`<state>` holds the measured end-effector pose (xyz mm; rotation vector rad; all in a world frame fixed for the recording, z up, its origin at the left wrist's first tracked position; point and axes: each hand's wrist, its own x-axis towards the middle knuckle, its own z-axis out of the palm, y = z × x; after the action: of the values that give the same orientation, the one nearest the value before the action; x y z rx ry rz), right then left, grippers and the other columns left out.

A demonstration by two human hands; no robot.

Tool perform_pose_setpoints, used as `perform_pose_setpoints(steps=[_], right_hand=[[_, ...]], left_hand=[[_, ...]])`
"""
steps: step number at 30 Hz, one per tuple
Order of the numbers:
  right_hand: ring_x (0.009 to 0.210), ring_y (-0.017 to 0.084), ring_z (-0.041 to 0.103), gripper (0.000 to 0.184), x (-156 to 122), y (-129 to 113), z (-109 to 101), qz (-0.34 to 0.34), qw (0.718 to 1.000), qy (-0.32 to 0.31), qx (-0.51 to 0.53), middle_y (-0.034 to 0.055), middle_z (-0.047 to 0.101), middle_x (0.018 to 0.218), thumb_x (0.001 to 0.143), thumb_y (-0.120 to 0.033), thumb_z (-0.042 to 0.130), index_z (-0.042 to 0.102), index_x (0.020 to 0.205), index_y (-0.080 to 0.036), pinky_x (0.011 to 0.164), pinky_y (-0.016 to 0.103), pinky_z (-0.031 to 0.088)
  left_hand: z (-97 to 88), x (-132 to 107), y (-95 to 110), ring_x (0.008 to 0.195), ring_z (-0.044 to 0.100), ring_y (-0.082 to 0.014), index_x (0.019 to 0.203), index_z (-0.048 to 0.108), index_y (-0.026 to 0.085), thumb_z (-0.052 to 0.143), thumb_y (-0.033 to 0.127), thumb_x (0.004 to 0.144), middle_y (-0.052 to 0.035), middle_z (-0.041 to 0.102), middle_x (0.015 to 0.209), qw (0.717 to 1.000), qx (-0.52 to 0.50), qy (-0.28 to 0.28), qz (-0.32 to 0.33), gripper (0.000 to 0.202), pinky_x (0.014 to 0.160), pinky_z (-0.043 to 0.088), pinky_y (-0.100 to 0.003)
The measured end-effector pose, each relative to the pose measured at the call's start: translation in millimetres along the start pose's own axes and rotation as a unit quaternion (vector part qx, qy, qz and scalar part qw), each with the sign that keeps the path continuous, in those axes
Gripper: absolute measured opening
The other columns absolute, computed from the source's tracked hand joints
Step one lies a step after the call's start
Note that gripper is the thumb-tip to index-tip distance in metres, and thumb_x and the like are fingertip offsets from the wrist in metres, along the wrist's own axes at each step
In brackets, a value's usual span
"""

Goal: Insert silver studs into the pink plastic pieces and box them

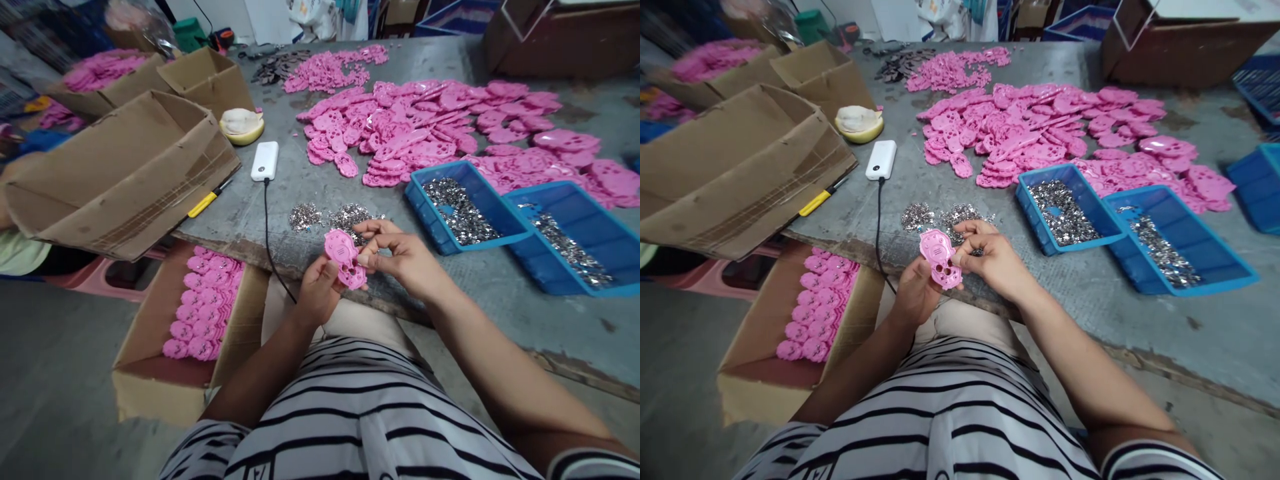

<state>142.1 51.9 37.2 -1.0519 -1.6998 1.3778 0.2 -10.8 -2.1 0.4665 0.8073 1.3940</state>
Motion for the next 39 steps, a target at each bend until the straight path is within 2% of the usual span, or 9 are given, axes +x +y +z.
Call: perform_pose_setpoints(steps=[4,11,25,30,32,34,37,38,39], right_hand=[[0.106,0.024,0.054,0.020,0,1,1,0.002,1.000,-0.016,0.000,0.0059,0.062,0.112,0.065,-0.038,0.079,0.071,0.058,-0.021,0.103,0.044,0.035],[0.104,0.025,0.055,0.022,2,1,2,-0.004,1.000,-0.023,-0.009,0.0066,0.063,0.111,0.065,-0.040,0.079,0.071,0.058,-0.021,0.101,0.044,0.035],[0.103,0.023,0.056,0.017,3,4,4,-0.041,0.998,-0.026,-0.030,0.0073,0.063,0.107,0.070,-0.031,0.074,0.066,0.060,-0.020,0.097,0.042,0.040],[0.087,0.018,0.057,0.031,-1,18,15,0.022,0.997,-0.003,0.067,0.0077,0.059,0.113,0.062,-0.038,0.081,0.057,0.068,-0.020,0.079,0.036,0.049],[0.085,0.017,0.057,0.032,0,20,11,0.020,0.997,-0.005,0.077,0.0073,0.060,0.111,0.064,-0.040,0.080,0.056,0.068,-0.020,0.076,0.035,0.049],[0.090,0.018,0.058,0.026,6,20,-6,-0.026,0.997,0.040,0.065,0.0067,0.062,0.109,0.068,-0.038,0.077,0.059,0.073,-0.020,0.080,0.035,0.049],[0.090,0.018,0.059,0.017,23,16,-53,-0.071,0.968,0.239,-0.027,0.0063,0.065,0.100,0.071,-0.023,0.073,0.060,0.083,-0.020,0.083,0.036,0.047],[0.085,0.018,0.059,0.016,28,15,-71,-0.035,0.942,0.315,-0.111,0.0072,0.065,0.094,0.072,-0.018,0.070,0.061,0.084,-0.019,0.080,0.035,0.046],[0.081,0.018,0.059,0.015,33,14,-88,0.032,0.911,0.347,-0.222,0.0091,0.065,0.092,0.074,-0.015,0.068,0.063,0.089,-0.017,0.077,0.035,0.045]], left_hand=[[-0.2,0,0,0.103,0.066,-0.0273,0.084,0.066,0.017,0.084,0.057,0.054,-0.0078,0.073,0.093,1.000,0.005,-0.002,0.002,0.053,0.078,0.059,-0.038],[1.8,1,1,0.104,0.064,-0.0272,0.090,0.066,0.017,0.083,0.055,0.057,-0.0084,0.071,0.096,1.000,0.007,-0.018,0.004,0.053,0.079,0.059,-0.038],[4.5,2,2,0.105,0.064,-0.0279,0.085,0.065,0.017,0.083,0.054,0.057,-0.0091,0.071,0.096,1.000,-0.002,-0.014,-0.003,0.050,0.078,0.060,-0.038],[3.5,2,-1,0.101,0.065,-0.0276,0.089,0.065,0.015,0.083,0.052,0.059,-0.0103,0.071,0.097,1.000,-0.007,-0.019,-0.009,0.051,0.075,0.060,-0.038],[2.5,3,-3,0.101,0.066,-0.0279,0.093,0.065,0.014,0.083,0.053,0.060,-0.0118,0.071,0.100,1.000,-0.008,-0.024,-0.008,0.054,0.074,0.059,-0.037],[1.7,3,-3,0.103,0.066,-0.0292,0.097,0.065,0.014,0.082,0.054,0.061,-0.0140,0.071,0.105,0.999,-0.001,-0.038,-0.008,0.057,0.075,0.058,-0.037],[-0.6,3,0,0.107,0.065,-0.0303,0.104,0.065,0.015,0.079,0.053,0.065,-0.0156,0.070,0.112,0.998,0.008,-0.065,-0.005,0.056,0.077,0.057,-0.037],[-1.8,2,1,0.108,0.064,-0.0302,0.106,0.065,0.015,0.079,0.051,0.067,-0.0154,0.069,0.114,0.998,0.008,-0.070,-0.004,0.055,0.079,0.057,-0.036],[-3.1,2,2,0.109,0.064,-0.0300,0.109,0.064,0.017,0.079,0.050,0.068,-0.0149,0.069,0.116,0.997,0.006,-0.073,-0.004,0.055,0.080,0.056,-0.036]])
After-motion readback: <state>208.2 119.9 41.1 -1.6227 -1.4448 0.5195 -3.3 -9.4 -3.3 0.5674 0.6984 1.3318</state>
